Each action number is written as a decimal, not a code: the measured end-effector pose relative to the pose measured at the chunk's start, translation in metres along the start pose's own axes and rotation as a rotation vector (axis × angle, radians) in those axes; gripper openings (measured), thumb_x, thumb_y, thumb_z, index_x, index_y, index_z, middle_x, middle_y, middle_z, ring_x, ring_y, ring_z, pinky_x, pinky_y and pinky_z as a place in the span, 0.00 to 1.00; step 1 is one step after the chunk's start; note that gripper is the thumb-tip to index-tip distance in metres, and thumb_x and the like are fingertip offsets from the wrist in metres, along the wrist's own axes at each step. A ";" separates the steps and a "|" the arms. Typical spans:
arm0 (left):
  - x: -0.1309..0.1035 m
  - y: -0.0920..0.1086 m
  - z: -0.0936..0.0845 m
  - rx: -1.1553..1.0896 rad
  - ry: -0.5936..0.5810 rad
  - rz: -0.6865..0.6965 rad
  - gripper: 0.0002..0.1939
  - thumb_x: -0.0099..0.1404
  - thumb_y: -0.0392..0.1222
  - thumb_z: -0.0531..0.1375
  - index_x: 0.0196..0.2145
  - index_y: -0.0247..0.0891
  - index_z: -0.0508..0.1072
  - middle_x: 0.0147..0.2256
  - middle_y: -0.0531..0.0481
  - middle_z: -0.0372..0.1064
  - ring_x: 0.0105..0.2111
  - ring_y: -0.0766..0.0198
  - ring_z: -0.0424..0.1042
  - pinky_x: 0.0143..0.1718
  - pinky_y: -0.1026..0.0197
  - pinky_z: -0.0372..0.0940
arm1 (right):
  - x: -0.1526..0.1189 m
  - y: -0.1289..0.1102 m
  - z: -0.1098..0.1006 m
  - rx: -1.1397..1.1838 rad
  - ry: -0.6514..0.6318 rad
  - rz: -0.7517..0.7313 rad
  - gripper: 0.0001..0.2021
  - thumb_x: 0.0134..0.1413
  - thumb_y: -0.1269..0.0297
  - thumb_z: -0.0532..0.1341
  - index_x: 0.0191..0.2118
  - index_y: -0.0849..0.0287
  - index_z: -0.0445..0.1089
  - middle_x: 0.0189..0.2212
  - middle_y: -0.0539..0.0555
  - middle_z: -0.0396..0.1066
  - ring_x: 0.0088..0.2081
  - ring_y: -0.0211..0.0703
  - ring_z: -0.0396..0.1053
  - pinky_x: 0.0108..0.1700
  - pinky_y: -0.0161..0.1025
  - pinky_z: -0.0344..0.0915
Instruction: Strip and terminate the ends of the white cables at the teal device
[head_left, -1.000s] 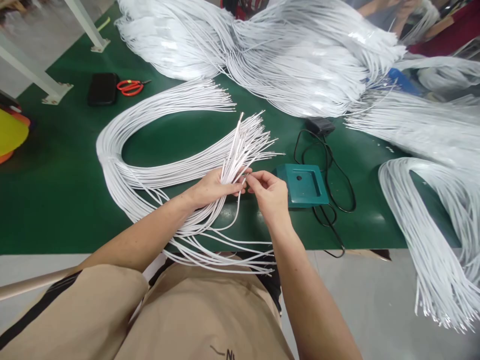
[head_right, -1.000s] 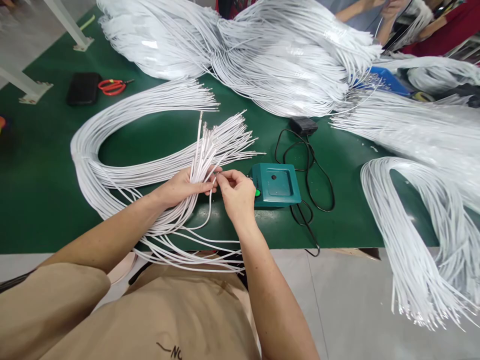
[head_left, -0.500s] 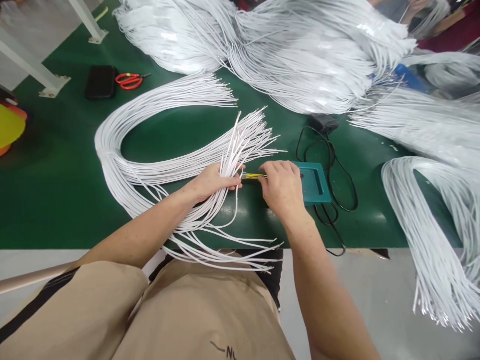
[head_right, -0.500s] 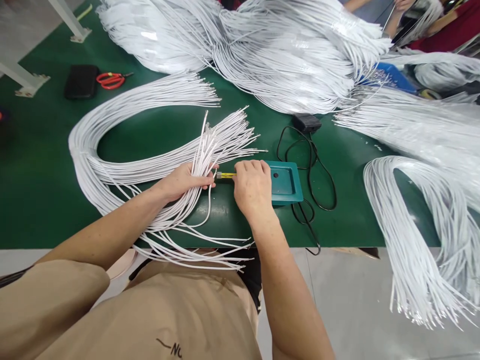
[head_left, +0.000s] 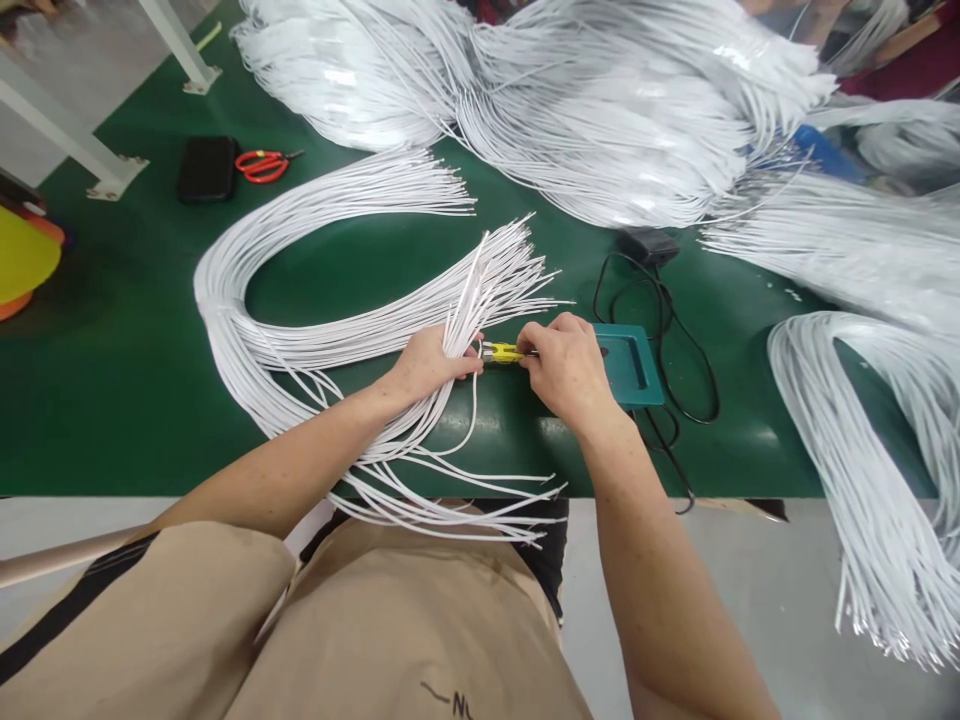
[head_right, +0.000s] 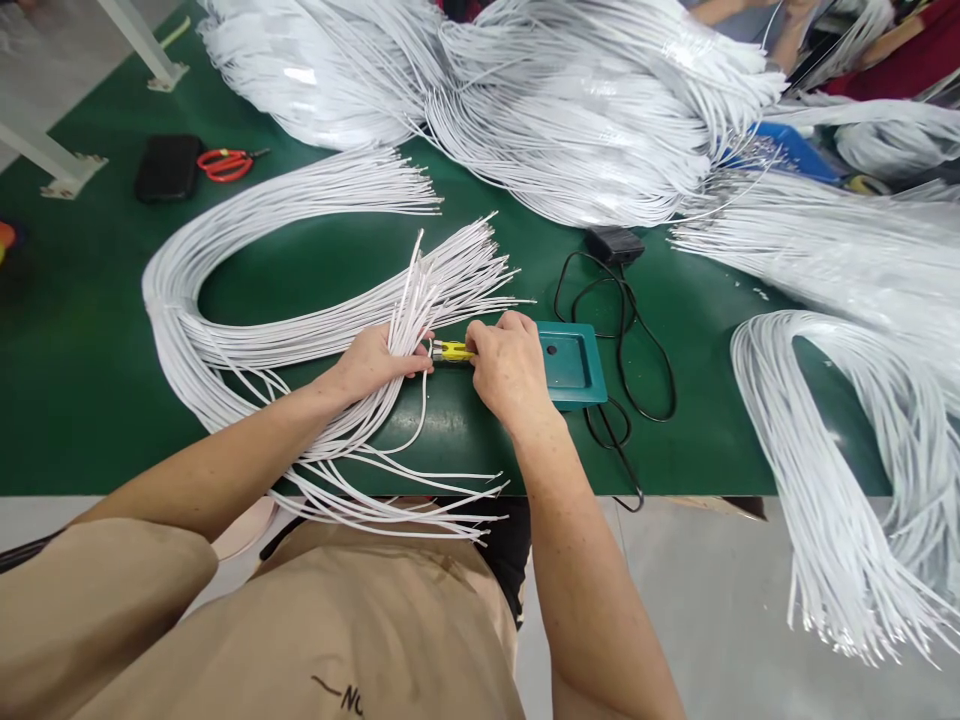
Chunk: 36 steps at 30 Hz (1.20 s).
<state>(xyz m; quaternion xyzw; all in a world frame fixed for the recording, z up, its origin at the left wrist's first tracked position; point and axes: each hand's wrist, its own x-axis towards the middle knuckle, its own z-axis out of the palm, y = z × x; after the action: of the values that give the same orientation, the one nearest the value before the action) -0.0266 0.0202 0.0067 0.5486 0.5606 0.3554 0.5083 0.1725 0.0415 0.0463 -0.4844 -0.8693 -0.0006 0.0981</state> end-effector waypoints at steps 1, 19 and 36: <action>0.000 0.000 0.000 0.032 0.008 0.010 0.22 0.49 0.43 0.67 0.43 0.34 0.76 0.28 0.51 0.76 0.25 0.63 0.72 0.37 0.59 0.66 | 0.001 0.000 0.000 -0.004 -0.001 0.004 0.06 0.50 0.74 0.59 0.33 0.58 0.71 0.27 0.55 0.68 0.37 0.49 0.62 0.46 0.45 0.56; 0.001 0.002 -0.009 -0.014 -0.007 -0.022 0.22 0.48 0.42 0.68 0.42 0.34 0.76 0.31 0.51 0.76 0.29 0.62 0.74 0.41 0.57 0.66 | -0.016 -0.001 0.004 -0.145 0.178 0.301 0.19 0.63 0.65 0.52 0.57 0.65 0.63 0.60 0.67 0.61 0.62 0.61 0.54 0.62 0.64 0.44; -0.006 0.005 -0.005 -0.284 -0.060 -0.040 0.21 0.54 0.51 0.67 0.41 0.35 0.77 0.37 0.47 0.74 0.34 0.65 0.70 0.37 0.64 0.64 | -0.061 -0.104 -0.011 0.191 -0.429 -0.125 0.07 0.55 0.64 0.60 0.29 0.57 0.74 0.21 0.54 0.73 0.22 0.44 0.65 0.26 0.41 0.56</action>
<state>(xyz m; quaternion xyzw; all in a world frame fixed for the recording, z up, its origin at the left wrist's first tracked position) -0.0312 0.0154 0.0133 0.4704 0.5001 0.4046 0.6041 0.1179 -0.0662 0.0560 -0.4073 -0.8946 0.1786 -0.0438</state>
